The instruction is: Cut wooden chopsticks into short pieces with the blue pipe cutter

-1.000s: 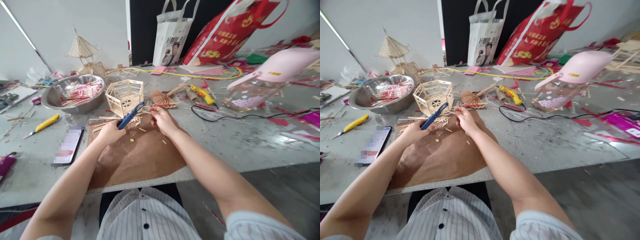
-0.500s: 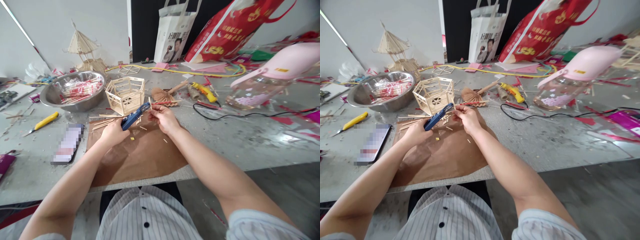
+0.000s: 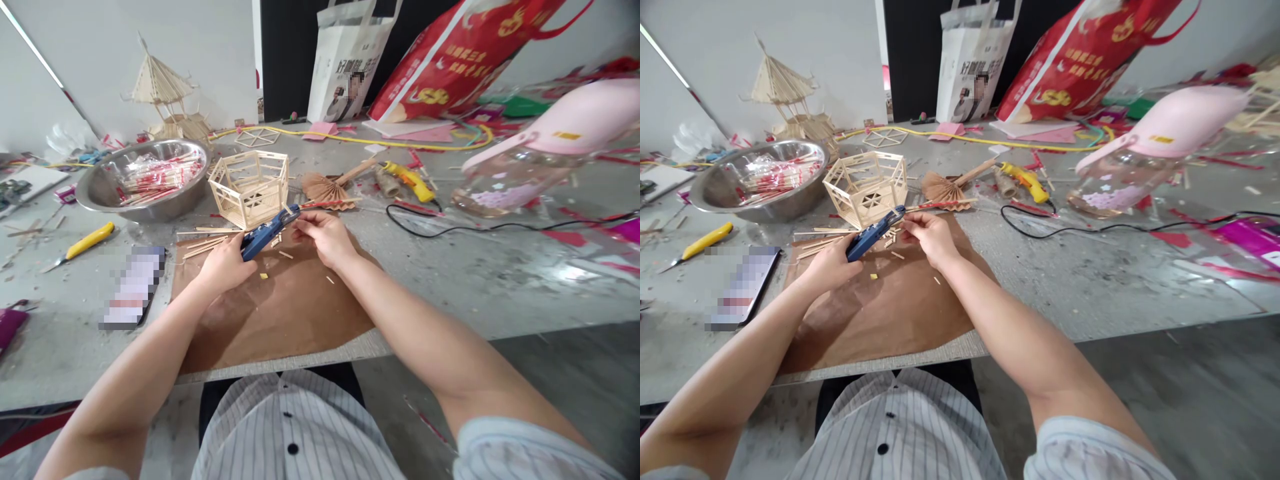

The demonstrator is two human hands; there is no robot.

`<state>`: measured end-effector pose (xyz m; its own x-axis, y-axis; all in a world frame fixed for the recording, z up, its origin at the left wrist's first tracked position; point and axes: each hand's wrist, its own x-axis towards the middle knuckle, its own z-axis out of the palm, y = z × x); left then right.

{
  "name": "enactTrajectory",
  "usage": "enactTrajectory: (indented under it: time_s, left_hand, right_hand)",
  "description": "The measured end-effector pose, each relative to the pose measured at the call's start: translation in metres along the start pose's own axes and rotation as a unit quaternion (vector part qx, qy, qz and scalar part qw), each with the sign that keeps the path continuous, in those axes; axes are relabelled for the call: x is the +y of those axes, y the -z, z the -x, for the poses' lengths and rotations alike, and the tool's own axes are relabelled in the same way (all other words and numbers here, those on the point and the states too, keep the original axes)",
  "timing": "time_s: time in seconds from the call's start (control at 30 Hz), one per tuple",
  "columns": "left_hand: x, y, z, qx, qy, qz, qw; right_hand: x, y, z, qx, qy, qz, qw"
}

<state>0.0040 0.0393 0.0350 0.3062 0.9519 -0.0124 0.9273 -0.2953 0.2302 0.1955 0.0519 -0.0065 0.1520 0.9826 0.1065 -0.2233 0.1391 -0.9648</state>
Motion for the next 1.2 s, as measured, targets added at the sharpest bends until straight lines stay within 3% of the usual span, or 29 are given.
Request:
enactTrajectory:
  time_s: [0.27,0.73,1.2]
  left_hand:
    - [-0.0044,-0.0066,-0.0022,0.017,-0.025,0.002,1.0]
    - [-0.0072,-0.0094,-0.0046,0.028,-0.043,-0.004,0.999]
    - [-0.0039,-0.0048,-0.0038,0.004,-0.016,0.008,1.0]
  right_hand:
    - [0.0013,-0.0055,0.0031,-0.029,-0.017,0.025,0.999]
    - [0.0037,-0.0042,0.0017,-0.034,-0.053,-0.044,0.997]
    - [0.0014,-0.0048,0.0018,-0.028,-0.055,-0.047,0.997]
